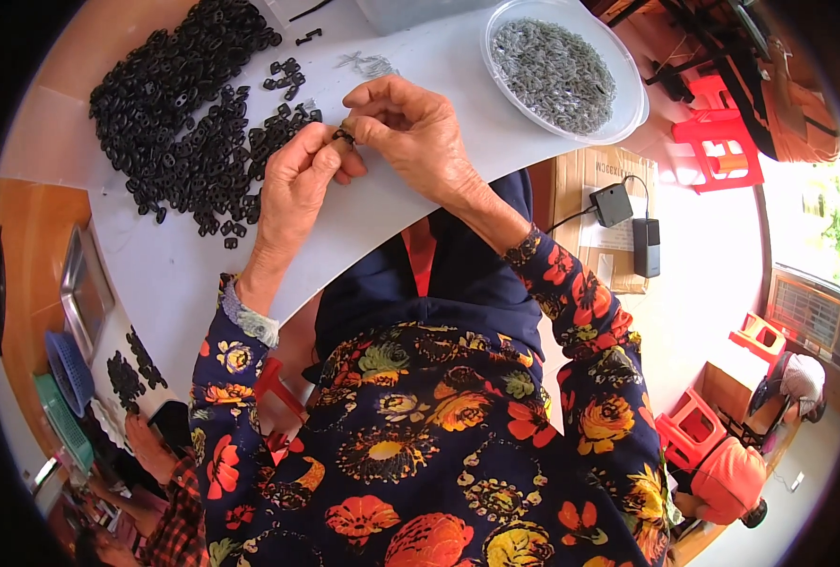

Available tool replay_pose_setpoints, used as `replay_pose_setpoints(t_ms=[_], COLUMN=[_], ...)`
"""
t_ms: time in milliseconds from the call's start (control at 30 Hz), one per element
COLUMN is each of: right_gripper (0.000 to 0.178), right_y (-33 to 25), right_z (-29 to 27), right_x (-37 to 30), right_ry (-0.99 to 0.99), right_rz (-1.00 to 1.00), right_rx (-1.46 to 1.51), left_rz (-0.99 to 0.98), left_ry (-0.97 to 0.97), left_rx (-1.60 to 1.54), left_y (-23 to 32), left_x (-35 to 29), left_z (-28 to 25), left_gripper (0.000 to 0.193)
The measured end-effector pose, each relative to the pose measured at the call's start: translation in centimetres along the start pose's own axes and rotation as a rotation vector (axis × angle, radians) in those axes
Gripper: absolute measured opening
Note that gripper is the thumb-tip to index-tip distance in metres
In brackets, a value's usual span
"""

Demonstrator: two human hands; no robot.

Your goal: The person assembles plastic cord locks by picking up small plastic pieces and metal pins from the table and inserting the pins into the plastic pieces by hand.

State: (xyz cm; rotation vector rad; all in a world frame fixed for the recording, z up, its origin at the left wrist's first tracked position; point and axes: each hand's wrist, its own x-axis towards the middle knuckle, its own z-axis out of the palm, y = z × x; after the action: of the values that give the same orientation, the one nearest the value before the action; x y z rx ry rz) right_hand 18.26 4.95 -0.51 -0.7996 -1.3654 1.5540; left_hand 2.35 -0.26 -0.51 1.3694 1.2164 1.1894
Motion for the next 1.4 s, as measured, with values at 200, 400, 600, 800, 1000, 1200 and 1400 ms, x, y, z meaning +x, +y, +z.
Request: replay_pose_setpoints(t_ms=[200, 400, 600, 800, 1000, 1200, 1400], right_gripper=[0.017, 0.016, 0.014, 0.012, 0.012, 0.015, 0.018], right_y=[0.2, 0.2, 0.3, 0.3, -0.1, -0.8, -0.7], right_z=[0.1, 0.4, 0.8, 0.3, -0.6, -0.5, 0.0], right_x=[0.0, -0.3, -0.4, -0.3, 0.3, 0.2, 0.4], right_ry=[0.001, 0.032, 0.05, -0.005, -0.105, -0.124, -0.093], right_rz=[-0.01, -0.029, -0.065, -0.064, 0.004, 0.002, -0.041], right_rx=[0.021, -0.002, -0.034, -0.08, -0.186, -0.333, -0.379], left_rz=[0.036, 0.043, 0.077, 0.044, 0.001, 0.03, 0.068], left_ry=[0.0, 0.088, 0.113, 0.099, 0.084, 0.054, 0.107], left_rx=[-0.004, -0.006, -0.05, 0.093, -0.091, -0.116, -0.015], left_y=[0.1, 0.2, 0.4, 0.4, 0.1, 0.0, 0.1], left_x=[-0.2, -0.6, -0.6, -0.7, -0.4, -0.4, -0.5], left_z=[0.2, 0.9, 0.9, 0.9, 0.6, 0.6, 0.7], left_gripper=[0.015, 0.015, 0.014, 0.02, 0.016, 0.014, 0.014])
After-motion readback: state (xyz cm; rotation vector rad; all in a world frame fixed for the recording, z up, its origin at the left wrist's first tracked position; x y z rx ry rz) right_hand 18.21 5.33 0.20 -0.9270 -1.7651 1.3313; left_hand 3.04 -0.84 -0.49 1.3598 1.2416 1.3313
